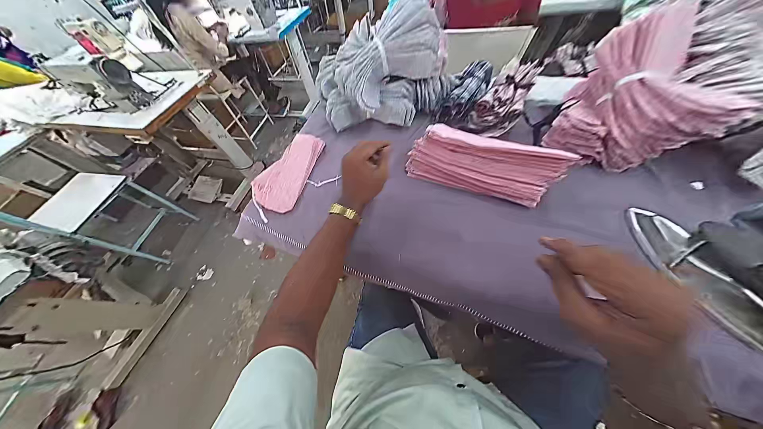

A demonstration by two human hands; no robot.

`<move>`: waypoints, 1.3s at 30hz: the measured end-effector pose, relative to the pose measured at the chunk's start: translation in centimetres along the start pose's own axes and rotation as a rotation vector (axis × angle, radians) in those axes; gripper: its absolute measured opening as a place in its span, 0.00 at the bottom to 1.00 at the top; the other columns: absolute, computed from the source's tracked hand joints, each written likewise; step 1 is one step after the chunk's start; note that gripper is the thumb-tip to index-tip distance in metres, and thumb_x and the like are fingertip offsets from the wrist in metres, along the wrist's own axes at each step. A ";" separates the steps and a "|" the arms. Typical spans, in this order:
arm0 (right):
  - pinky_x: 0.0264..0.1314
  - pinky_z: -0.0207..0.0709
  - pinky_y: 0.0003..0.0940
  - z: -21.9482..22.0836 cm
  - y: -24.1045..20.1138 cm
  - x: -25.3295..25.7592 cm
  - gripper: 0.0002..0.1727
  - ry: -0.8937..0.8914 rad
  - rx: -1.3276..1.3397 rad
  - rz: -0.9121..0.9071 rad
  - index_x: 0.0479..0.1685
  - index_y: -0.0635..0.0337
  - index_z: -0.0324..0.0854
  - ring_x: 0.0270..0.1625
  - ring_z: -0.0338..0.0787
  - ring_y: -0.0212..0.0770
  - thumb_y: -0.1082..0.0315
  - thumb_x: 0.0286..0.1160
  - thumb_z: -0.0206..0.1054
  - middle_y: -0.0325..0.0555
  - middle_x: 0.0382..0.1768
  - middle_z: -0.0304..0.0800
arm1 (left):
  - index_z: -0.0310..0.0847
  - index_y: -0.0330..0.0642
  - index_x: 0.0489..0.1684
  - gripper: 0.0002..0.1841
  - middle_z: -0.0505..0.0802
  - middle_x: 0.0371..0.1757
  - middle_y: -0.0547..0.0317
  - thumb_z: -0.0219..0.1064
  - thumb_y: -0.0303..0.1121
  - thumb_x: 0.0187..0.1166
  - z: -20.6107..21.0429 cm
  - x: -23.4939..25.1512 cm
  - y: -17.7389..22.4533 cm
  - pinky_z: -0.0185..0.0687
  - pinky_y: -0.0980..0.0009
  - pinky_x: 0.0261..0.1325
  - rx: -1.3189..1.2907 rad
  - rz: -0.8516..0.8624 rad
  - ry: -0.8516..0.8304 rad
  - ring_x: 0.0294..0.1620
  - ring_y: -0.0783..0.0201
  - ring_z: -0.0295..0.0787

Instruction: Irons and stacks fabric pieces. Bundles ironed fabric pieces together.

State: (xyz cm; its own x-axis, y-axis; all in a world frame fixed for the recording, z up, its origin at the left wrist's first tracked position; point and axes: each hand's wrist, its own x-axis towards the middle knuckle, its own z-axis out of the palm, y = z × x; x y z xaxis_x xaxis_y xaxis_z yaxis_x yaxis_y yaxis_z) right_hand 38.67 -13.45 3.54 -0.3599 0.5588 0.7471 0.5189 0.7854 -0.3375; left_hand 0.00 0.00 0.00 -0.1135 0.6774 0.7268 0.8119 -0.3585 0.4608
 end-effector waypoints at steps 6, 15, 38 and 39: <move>0.41 0.83 0.23 3.4 6.6 -5.0 0.16 -0.047 0.088 0.255 0.49 0.57 0.95 0.36 0.89 0.26 0.58 0.80 0.66 0.37 0.34 0.94 | 0.87 0.40 0.65 0.22 0.89 0.65 0.34 0.66 0.45 0.80 -8.2 4.0 -10.3 0.74 0.34 0.75 0.449 -0.482 -0.176 0.72 0.36 0.83; 0.46 0.85 0.30 4.5 6.0 -5.8 0.15 0.059 -0.138 0.234 0.50 0.49 0.95 0.40 0.90 0.30 0.55 0.82 0.64 0.33 0.33 0.94 | 0.80 0.33 0.73 0.36 0.81 0.73 0.22 0.61 0.59 0.81 -7.9 1.4 -12.6 0.64 0.27 0.78 0.628 -0.637 -0.147 0.79 0.25 0.72; 0.67 0.90 0.41 5.3 -1.1 -3.8 0.27 0.199 0.757 0.289 0.68 0.63 0.85 0.62 0.94 0.43 0.64 0.69 0.81 0.51 0.65 0.92 | 0.84 0.31 0.69 0.22 0.92 0.68 0.45 0.65 0.29 0.76 -1.5 -13.3 23.1 0.87 0.57 0.72 -0.378 0.250 -0.278 0.69 0.57 0.90; 0.69 0.88 0.40 5.1 -1.7 -3.7 0.23 0.264 0.790 0.340 0.65 0.67 0.86 0.63 0.93 0.43 0.69 0.71 0.78 0.53 0.64 0.92 | 0.79 0.25 0.72 0.27 0.86 0.74 0.36 0.68 0.30 0.73 -1.4 -14.2 24.3 0.80 0.54 0.80 -0.485 0.218 -0.346 0.77 0.51 0.83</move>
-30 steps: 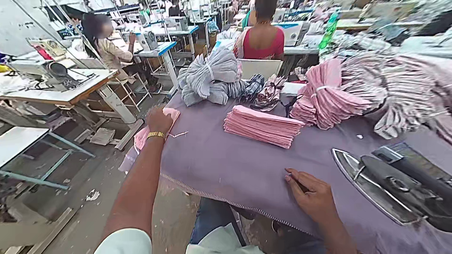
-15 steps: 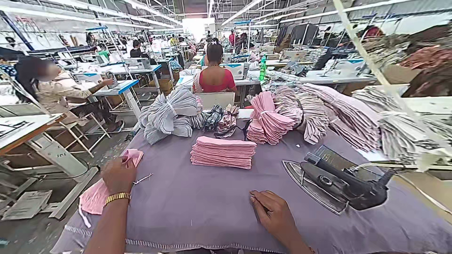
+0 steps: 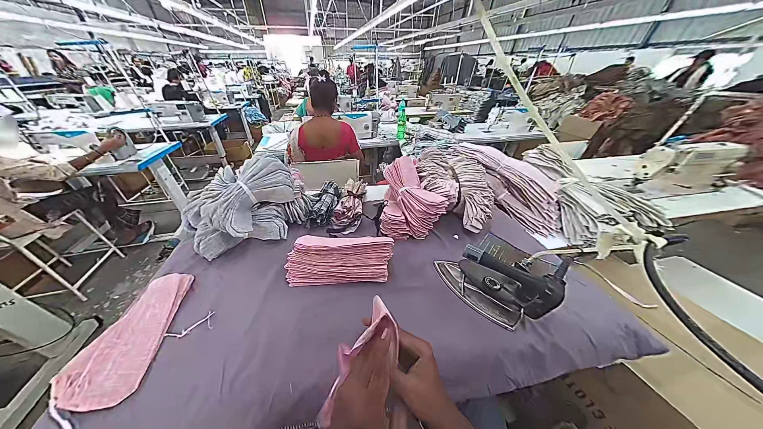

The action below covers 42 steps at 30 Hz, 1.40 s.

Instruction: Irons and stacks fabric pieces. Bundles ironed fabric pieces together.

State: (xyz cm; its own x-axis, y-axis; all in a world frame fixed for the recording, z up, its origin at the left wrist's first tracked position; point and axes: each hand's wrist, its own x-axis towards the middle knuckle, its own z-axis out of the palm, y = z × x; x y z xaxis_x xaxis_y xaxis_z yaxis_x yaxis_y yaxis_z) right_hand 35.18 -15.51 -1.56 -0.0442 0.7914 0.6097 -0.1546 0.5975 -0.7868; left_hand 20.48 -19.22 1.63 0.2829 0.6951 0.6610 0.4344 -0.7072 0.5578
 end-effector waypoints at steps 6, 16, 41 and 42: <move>0.56 0.93 0.34 -1.4 -1.3 -0.5 0.21 0.004 -0.555 -0.120 0.72 0.63 0.84 0.51 0.97 0.32 0.73 0.84 0.57 0.43 0.51 0.98 | 0.87 0.43 0.62 0.27 0.87 0.61 0.43 0.76 0.52 0.70 -1.6 1.3 -3.7 0.85 0.63 0.56 0.288 -0.070 0.252 0.58 0.57 0.84; 0.71 0.79 0.52 -5.4 -1.7 0.1 0.21 -0.018 -0.825 -0.053 0.65 0.57 0.89 0.69 0.89 0.44 0.64 0.79 0.60 0.45 0.68 0.91 | 0.92 0.38 0.38 0.10 0.96 0.53 0.49 0.61 0.24 0.76 -8.7 0.7 -7.8 0.90 0.61 0.62 0.085 -0.028 0.314 0.58 0.57 0.93; 0.84 0.59 0.60 -7.9 1.0 -0.3 0.17 -0.248 -0.858 0.173 0.59 0.40 0.95 0.73 0.86 0.26 0.59 0.87 0.59 0.25 0.64 0.94 | 0.90 0.49 0.67 0.21 0.92 0.70 0.65 0.57 0.33 0.81 -8.4 -2.2 -13.4 0.67 0.45 0.90 0.118 -0.130 -0.282 0.77 0.66 0.84; 0.85 0.58 0.60 -8.6 0.8 0.0 0.17 -0.301 -0.794 0.193 0.61 0.40 0.94 0.75 0.85 0.26 0.59 0.87 0.59 0.25 0.64 0.94 | 0.89 0.48 0.68 0.20 0.92 0.70 0.64 0.57 0.32 0.82 -9.1 -2.1 -13.8 0.65 0.44 0.91 0.053 -0.126 -0.318 0.78 0.65 0.83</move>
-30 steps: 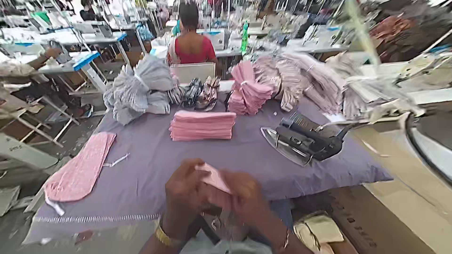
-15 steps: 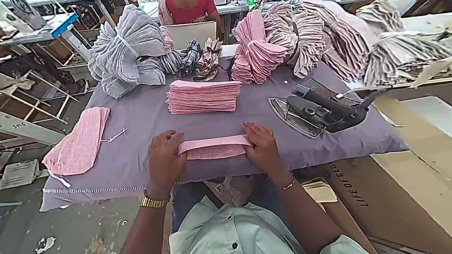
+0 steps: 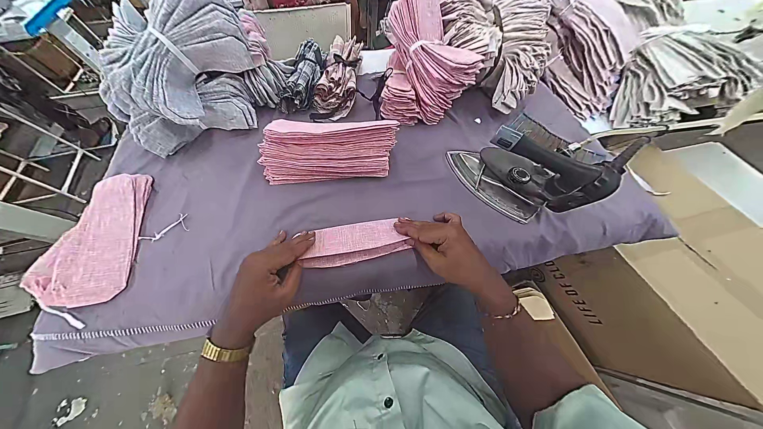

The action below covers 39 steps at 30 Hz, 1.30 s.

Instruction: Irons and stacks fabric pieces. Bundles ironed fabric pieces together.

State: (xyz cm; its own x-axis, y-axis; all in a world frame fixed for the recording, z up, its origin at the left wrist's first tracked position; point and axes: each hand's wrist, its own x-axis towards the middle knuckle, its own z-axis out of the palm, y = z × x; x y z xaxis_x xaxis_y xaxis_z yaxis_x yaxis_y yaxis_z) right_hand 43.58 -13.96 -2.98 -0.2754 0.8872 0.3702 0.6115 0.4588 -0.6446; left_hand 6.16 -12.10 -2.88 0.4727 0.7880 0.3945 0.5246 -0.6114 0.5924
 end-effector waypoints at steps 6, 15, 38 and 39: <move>0.87 0.57 0.63 0.4 0.9 -0.2 0.18 0.073 0.000 -0.147 0.54 0.48 0.95 0.72 0.88 0.31 0.66 0.82 0.58 0.30 0.60 0.96 | 0.90 0.45 0.65 0.19 0.92 0.70 0.60 0.55 0.28 0.84 0.0 -0.2 -0.5 0.68 0.45 0.89 0.039 0.073 0.010 0.78 0.61 0.84; 0.78 0.62 0.61 2.2 0.1 0.1 0.18 0.253 -0.131 -0.063 0.46 0.46 0.97 0.62 0.92 0.28 0.67 0.73 0.59 0.29 0.51 0.99 | 0.96 0.53 0.50 0.16 0.96 0.57 0.67 0.59 0.31 0.80 -0.4 0.5 -0.1 0.80 0.61 0.73 0.128 0.026 0.076 0.66 0.65 0.88; 0.82 0.41 0.85 0.3 -1.7 -1.2 0.20 0.014 -0.449 -0.101 0.56 0.41 0.94 0.85 0.75 0.49 0.66 0.83 0.54 0.26 0.70 0.90 | 0.91 0.67 0.63 0.18 0.91 0.70 0.65 0.56 0.36 0.86 -2.2 1.0 1.2 0.87 0.53 0.58 0.495 0.147 -0.205 0.69 0.55 0.88; 0.82 0.39 0.86 0.3 -1.4 -1.6 0.22 0.032 -0.442 -0.102 0.59 0.39 0.94 0.87 0.73 0.50 0.66 0.83 0.53 0.25 0.71 0.89 | 0.91 0.67 0.64 0.19 0.91 0.70 0.65 0.56 0.37 0.86 -2.3 1.0 0.8 0.86 0.53 0.59 0.481 0.165 -0.204 0.70 0.56 0.87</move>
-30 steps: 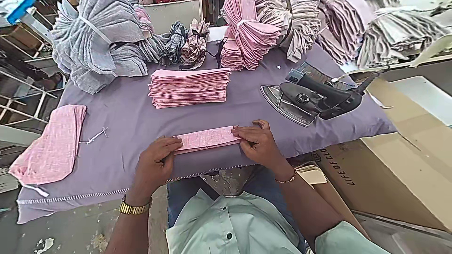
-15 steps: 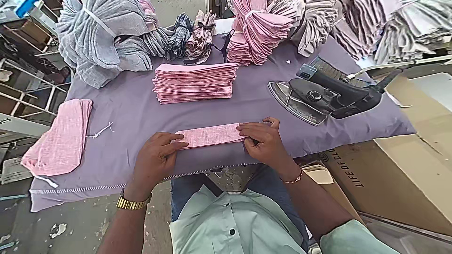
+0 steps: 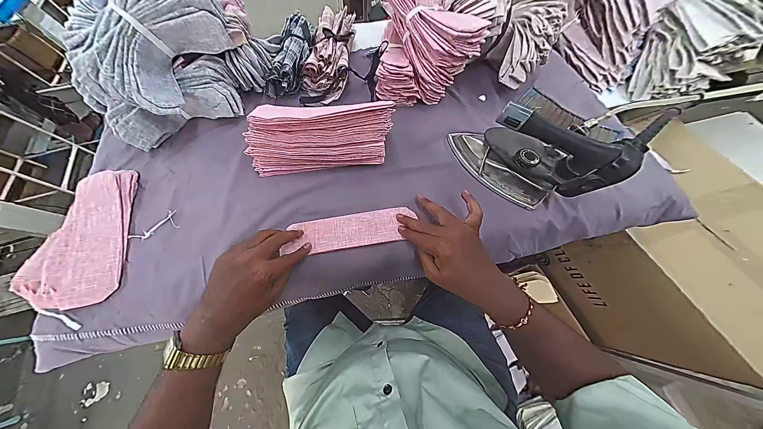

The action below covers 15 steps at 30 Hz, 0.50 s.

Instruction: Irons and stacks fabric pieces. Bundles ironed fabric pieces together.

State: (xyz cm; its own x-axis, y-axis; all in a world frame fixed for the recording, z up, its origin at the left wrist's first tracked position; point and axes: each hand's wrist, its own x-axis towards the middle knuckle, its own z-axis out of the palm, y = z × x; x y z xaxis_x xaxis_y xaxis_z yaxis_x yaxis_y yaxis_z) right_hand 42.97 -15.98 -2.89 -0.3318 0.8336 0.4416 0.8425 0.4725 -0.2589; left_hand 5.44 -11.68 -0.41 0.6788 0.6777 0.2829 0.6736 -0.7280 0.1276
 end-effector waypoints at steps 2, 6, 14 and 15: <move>0.83 0.40 0.84 1.8 0.8 -1.2 0.23 0.165 0.019 0.007 0.59 0.38 0.94 0.85 0.75 0.50 0.67 0.82 0.52 0.26 0.69 0.91 | 0.89 0.70 0.65 0.19 0.90 0.71 0.65 0.55 0.37 0.87 0.5 -0.3 -0.6 0.83 0.52 0.60 -0.023 0.012 0.026 0.70 0.55 0.86; 0.85 0.46 0.77 3.5 0.8 -1.1 0.20 0.319 -0.004 0.015 0.47 0.45 0.96 0.79 0.83 0.46 0.70 0.81 0.54 0.31 0.62 0.95 | 0.87 0.72 0.68 0.23 0.90 0.70 0.59 0.54 0.34 0.84 0.9 0.1 0.4 0.83 0.49 0.54 0.041 0.008 0.009 0.66 0.48 0.86; 0.64 0.83 0.56 -4.1 4.6 5.4 0.14 0.044 0.163 -0.081 0.36 0.56 0.94 0.53 0.94 0.41 0.71 0.72 0.60 0.41 0.45 0.97 | 0.66 0.84 0.84 0.46 0.81 0.64 0.34 0.64 0.16 0.71 -0.4 3.3 4.7 0.84 0.49 0.31 0.247 -0.114 -0.355 0.57 0.31 0.81; 0.63 0.87 0.52 -6.1 6.2 6.3 0.14 0.166 0.122 -0.072 0.45 0.60 0.93 0.55 0.95 0.44 0.72 0.75 0.60 0.48 0.51 0.96 | 0.66 0.84 0.85 0.46 0.80 0.64 0.34 0.64 0.16 0.71 -0.5 3.5 4.7 0.84 0.48 0.31 0.255 -0.117 -0.375 0.57 0.31 0.81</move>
State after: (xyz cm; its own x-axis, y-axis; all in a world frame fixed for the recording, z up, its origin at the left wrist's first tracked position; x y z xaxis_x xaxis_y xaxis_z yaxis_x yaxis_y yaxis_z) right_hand 48.69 -9.48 3.48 -0.3063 0.7427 0.5955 0.7582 0.5686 -0.3191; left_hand 10.82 -12.80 1.61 0.6215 0.7783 -0.0888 0.7702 -0.6278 -0.1123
